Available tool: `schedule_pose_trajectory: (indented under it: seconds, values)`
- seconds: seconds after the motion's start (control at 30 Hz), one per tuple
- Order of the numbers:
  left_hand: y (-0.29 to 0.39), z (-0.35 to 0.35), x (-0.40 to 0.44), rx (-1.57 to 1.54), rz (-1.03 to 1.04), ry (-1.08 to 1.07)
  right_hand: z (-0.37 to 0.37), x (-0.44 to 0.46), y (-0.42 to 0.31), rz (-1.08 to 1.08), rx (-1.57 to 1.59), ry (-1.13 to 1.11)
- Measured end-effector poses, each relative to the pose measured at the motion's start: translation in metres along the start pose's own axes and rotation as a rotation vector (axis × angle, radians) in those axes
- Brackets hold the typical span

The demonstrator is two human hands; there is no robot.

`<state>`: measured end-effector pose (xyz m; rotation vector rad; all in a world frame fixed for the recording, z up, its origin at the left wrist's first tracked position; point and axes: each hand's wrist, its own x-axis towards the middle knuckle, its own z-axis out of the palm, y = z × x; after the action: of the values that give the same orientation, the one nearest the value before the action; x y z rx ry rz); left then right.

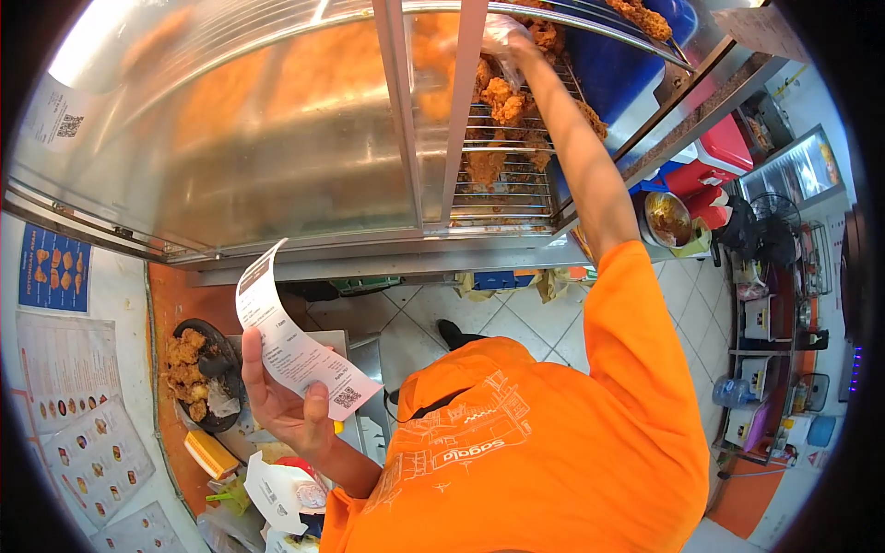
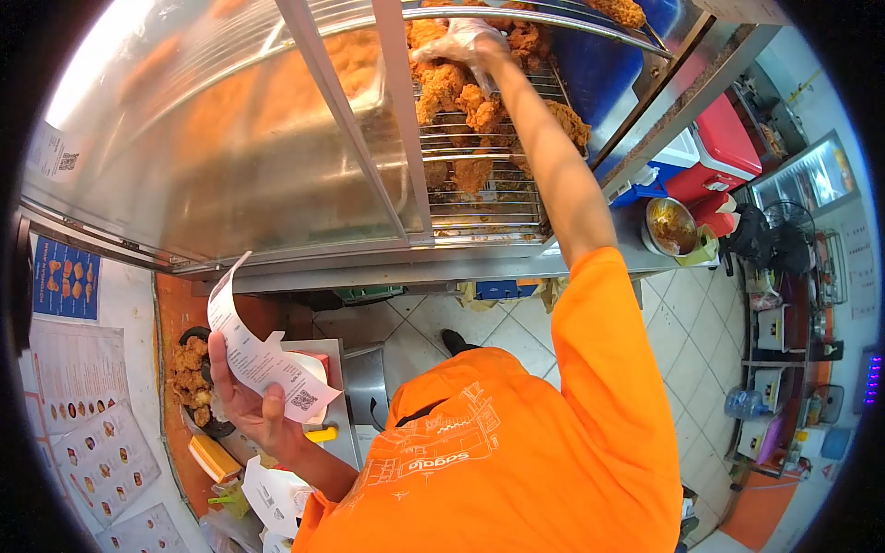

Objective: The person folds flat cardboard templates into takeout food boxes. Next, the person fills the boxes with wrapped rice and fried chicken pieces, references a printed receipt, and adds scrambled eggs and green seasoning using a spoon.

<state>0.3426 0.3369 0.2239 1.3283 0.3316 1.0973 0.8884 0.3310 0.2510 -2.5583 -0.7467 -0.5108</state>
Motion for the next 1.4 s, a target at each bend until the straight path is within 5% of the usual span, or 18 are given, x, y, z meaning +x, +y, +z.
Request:
schedule_pose_trajectory:
  seconds: [0.57,0.73,0.8,0.93,1.03,1.1,1.3,1.4]
  values:
    - [0.009,-0.001,-0.009,-0.011,-0.064,0.075,-0.001,-0.039,-0.011,0.022,0.264,0.176]
    - [0.005,-0.003,-0.005,-0.039,-0.086,-0.033,-0.062,-0.079,-0.029,0.245,0.240,0.285]
    - [0.005,0.002,-0.004,-0.025,-0.079,-0.008,-0.062,-0.074,-0.009,0.136,0.047,0.205]
    - [0.004,0.000,-0.004,-0.019,-0.080,0.003,-0.099,-0.108,-0.006,-0.119,0.228,0.388]
    - [-0.001,-0.004,-0.003,-0.025,-0.043,0.022,-0.114,-0.153,0.031,-0.122,0.178,-0.039]
    - [-0.004,-0.008,-0.002,-0.088,-0.077,0.015,-0.099,-0.169,0.043,0.048,0.048,-0.010]
    - [-0.009,-0.009,0.006,-0.124,-0.116,-0.036,-0.101,-0.165,0.043,0.082,-0.116,-0.316]
    - [-0.006,-0.007,0.006,-0.120,-0.117,-0.018,-0.102,-0.169,0.039,0.015,-0.248,-0.264]
